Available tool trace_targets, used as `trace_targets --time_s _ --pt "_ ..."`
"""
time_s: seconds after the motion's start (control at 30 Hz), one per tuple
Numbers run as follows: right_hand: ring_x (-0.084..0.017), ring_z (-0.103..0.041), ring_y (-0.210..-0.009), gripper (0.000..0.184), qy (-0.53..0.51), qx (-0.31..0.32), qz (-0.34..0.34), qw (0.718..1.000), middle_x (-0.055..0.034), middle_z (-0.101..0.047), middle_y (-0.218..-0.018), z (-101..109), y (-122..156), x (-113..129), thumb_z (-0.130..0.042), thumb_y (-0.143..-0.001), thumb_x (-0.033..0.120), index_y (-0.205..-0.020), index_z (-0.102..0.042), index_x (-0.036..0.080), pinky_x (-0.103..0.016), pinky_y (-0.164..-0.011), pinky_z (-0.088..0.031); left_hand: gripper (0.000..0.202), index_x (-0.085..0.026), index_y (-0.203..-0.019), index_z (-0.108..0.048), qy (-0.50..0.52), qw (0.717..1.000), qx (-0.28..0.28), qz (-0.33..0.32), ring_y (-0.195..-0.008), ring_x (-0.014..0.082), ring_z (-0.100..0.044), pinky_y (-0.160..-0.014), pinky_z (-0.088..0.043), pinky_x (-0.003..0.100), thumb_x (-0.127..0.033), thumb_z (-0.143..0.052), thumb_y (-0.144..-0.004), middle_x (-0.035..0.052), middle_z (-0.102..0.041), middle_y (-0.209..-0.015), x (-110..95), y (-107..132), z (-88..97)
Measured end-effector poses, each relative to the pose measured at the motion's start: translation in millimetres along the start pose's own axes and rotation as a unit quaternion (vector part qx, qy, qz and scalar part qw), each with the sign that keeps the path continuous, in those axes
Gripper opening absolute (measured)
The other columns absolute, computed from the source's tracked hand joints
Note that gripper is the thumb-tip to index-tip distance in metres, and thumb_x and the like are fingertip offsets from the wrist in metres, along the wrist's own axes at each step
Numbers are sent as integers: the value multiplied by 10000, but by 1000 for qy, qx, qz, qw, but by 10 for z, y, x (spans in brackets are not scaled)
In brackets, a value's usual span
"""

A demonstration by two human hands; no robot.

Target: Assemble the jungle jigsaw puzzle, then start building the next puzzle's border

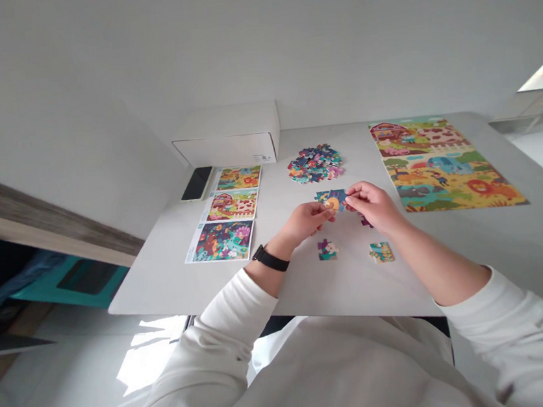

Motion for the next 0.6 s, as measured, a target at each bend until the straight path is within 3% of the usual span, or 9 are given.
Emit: trace_targets --time_s 0.13,0.27,0.4,0.6 --pt "-212 -707 -744 339 23 -12 -2 1000 -11 -752 -804 25 -3 -8 -820 -799 515 -972 -682 258 -343 -705 -562 269 -179 -1032 -702 -97 992 -56 -49 -645 82 -570 -619 -449 211 -382 -810 -893 16 -762 -942 -51 13 86" --pt "-209 -682 -716 293 41 -15 -6 999 -12 -743 -795 34 -8 -36 -794 -804 485 -964 -689 263 -319 -634 -512 498 -225 -1318 -641 -192 965 -111 -138 -708 91 -592 -728 -495 236 -242 -840 -862 33 -753 -1161 -164 64 153" --pt "-203 -666 -687 279 53 -12 -5 999 -15 -747 -801 26 -11 -43 -782 -807 485 -958 -689 270 -313 -598 -496 551 -236 -1404 -649 -264 937 -102 -204 -761 116 -593 -829 -540 285 -183 -804 -878 73 -699 -1286 -255 120 142" --pt "-225 -706 -753 291 56 12 2 998 -29 -761 -828 -29 7 32 -779 -816 486 -968 -682 257 -328 -631 -542 503 -242 -1398 -690 -284 927 -74 -235 -827 136 -608 -863 -555 288 -207 -789 -906 89 -664 -1315 -264 130 93"
Point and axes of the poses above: each hand's wrist, its own y-axis away from the middle knuckle, its own z-axis out of the back of the hand, x = y × z, the point moved 5 cm from there along -y, towards the middle knuckle
